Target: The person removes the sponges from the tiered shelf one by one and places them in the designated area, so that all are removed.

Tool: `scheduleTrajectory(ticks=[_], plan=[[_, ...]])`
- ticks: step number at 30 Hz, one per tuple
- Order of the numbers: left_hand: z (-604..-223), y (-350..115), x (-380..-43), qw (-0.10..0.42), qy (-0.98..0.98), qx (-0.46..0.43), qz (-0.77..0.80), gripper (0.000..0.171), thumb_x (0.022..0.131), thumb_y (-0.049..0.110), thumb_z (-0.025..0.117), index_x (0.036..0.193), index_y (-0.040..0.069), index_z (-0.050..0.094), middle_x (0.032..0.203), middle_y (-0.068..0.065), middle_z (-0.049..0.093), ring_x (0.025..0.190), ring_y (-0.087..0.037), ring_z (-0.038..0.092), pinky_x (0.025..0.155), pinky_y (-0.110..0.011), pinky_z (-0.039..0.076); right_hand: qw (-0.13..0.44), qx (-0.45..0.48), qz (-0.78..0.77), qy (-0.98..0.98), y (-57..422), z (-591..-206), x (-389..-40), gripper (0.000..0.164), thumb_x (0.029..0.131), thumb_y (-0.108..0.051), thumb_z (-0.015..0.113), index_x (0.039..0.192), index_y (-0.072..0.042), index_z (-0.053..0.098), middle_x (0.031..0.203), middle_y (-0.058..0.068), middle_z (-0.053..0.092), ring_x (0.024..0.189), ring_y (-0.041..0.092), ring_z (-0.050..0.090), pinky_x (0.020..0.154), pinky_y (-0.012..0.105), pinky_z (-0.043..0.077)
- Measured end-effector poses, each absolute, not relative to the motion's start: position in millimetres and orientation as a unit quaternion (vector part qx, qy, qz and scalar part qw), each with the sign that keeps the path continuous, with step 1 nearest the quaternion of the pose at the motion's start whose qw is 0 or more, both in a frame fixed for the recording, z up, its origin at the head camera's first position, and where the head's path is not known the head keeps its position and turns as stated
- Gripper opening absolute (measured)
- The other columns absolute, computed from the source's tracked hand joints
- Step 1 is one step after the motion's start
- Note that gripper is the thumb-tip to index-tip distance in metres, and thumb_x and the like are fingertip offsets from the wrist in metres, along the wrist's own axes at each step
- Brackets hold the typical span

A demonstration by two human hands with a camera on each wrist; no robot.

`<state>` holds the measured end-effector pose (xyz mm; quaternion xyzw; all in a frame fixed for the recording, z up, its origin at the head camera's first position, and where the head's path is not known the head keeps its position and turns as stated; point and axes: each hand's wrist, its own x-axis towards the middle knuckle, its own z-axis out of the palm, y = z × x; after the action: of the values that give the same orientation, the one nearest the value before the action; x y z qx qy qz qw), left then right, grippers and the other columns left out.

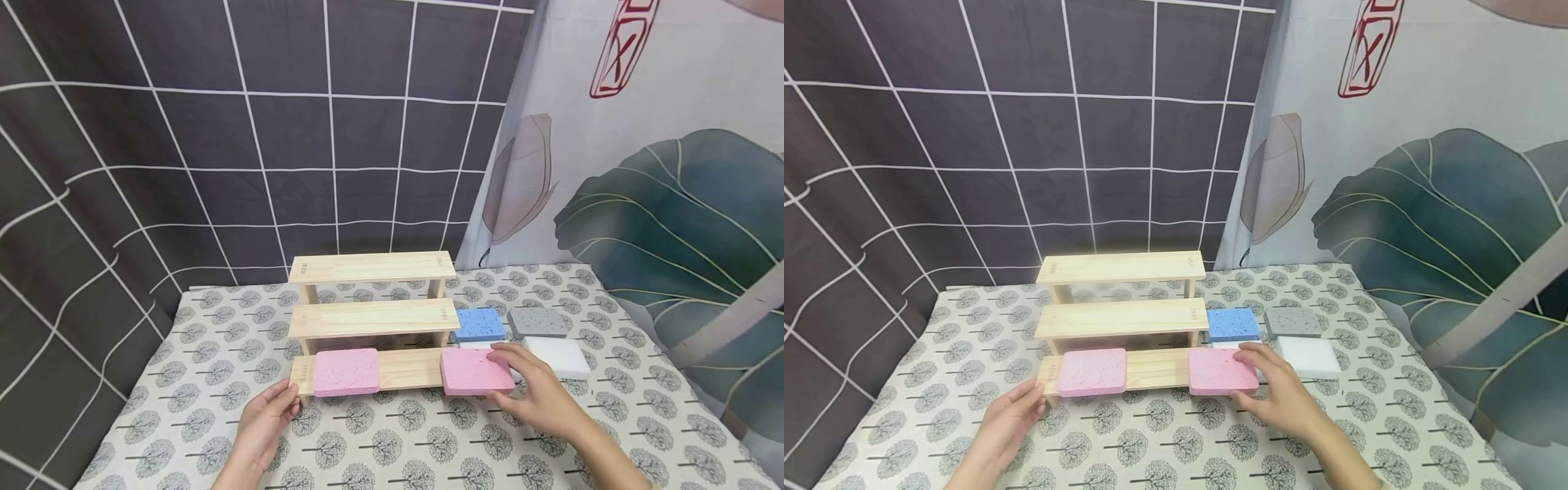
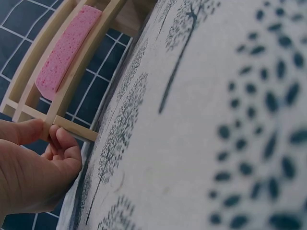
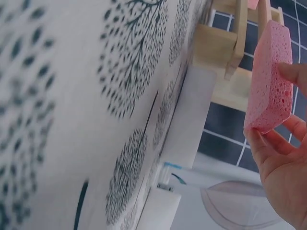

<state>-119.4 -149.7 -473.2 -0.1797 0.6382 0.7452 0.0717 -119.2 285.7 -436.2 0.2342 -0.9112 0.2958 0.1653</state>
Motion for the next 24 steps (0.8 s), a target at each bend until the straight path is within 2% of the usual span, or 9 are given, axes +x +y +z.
scheduleTrajectory(ticks=[2,3,6,9,12,16,24], plan=[[-473.0,-149.4,-119.4,0.073,0.639,-0.182,0.744,0.055,0.104,0.015,0.057,0.146,-0.014,0.036,0.109,-0.004,0.06,0.094,-0.009,0.056,0.082,-0.018,0.054,0.171,0.235,0.293,-0.911,290.4,-435.5,-117.8,0.06,0.067,-0.009,0.092,0.121,-0.009,0.067,0.132,0.014,0.062,0.118,0.038,0.06,0.098,0.061,0.048],[-472.8,-149.4,-119.3,0.074,0.639,-0.183,0.743,0.056,0.104,0.015,0.057,0.146,-0.014,0.035,0.11,-0.005,0.06,0.094,-0.01,0.056,0.082,-0.018,0.054,0.175,0.234,0.29,-0.911,292.7,-435.3,-117.1,0.06,0.066,-0.009,0.092,0.121,-0.009,0.067,0.131,0.014,0.062,0.118,0.038,0.061,0.1,0.056,0.049],[-472.2,-149.1,-119.5,0.077,0.641,-0.187,0.741,0.055,0.104,0.016,0.056,0.146,-0.013,0.036,0.111,-0.005,0.06,0.095,-0.01,0.056,0.082,-0.018,0.054,0.187,0.234,0.287,-0.91,299.5,-435.8,-115.5,0.061,0.064,-0.008,0.093,0.119,-0.008,0.068,0.13,0.014,0.063,0.116,0.038,0.062,0.108,0.03,0.043],[-471.6,-149.0,-119.7,0.078,0.642,-0.186,0.74,0.056,0.104,0.016,0.056,0.147,-0.013,0.036,0.111,-0.005,0.06,0.095,-0.01,0.056,0.082,-0.017,0.054,0.198,0.235,0.289,-0.907,305.8,-436.6,-113.5,0.062,0.062,-0.007,0.093,0.119,-0.008,0.068,0.13,0.015,0.063,0.116,0.038,0.061,0.108,0.01,0.027],[-471.6,-148.7,-119.8,0.078,0.641,-0.186,0.741,0.056,0.104,0.016,0.057,0.147,-0.013,0.036,0.111,-0.005,0.06,0.095,-0.01,0.056,0.082,-0.017,0.054,0.204,0.235,0.289,-0.905,311.4,-437.5,-111.7,0.062,0.061,-0.005,0.093,0.118,-0.008,0.068,0.13,0.013,0.063,0.114,0.038,0.062,0.106,0.006,0.025],[-472.5,-149.3,-119.1,0.078,0.641,-0.188,0.74,0.056,0.103,0.015,0.057,0.147,-0.012,0.036,0.111,-0.005,0.06,0.095,-0.01,0.056,0.082,-0.017,0.054,0.206,0.228,0.283,-0.909,317.0,-439.9,-108.8,0.064,0.059,-0.004,0.094,0.117,-0.01,0.068,0.13,0.01,0.063,0.111,0.035,0.063,0.104,0.005,0.027],[-473.0,-150.1,-120.1,0.078,0.642,-0.184,0.74,0.056,0.103,0.015,0.057,0.147,-0.012,0.036,0.11,-0.004,0.06,0.094,-0.009,0.056,0.082,-0.017,0.054,0.191,0.228,0.265,-0.917,325.7,-447.2,-105.3,0.065,0.055,-0.005,0.094,0.114,-0.013,0.069,0.127,0.011,0.064,0.109,0.036,0.064,0.104,0.004,0.026]])
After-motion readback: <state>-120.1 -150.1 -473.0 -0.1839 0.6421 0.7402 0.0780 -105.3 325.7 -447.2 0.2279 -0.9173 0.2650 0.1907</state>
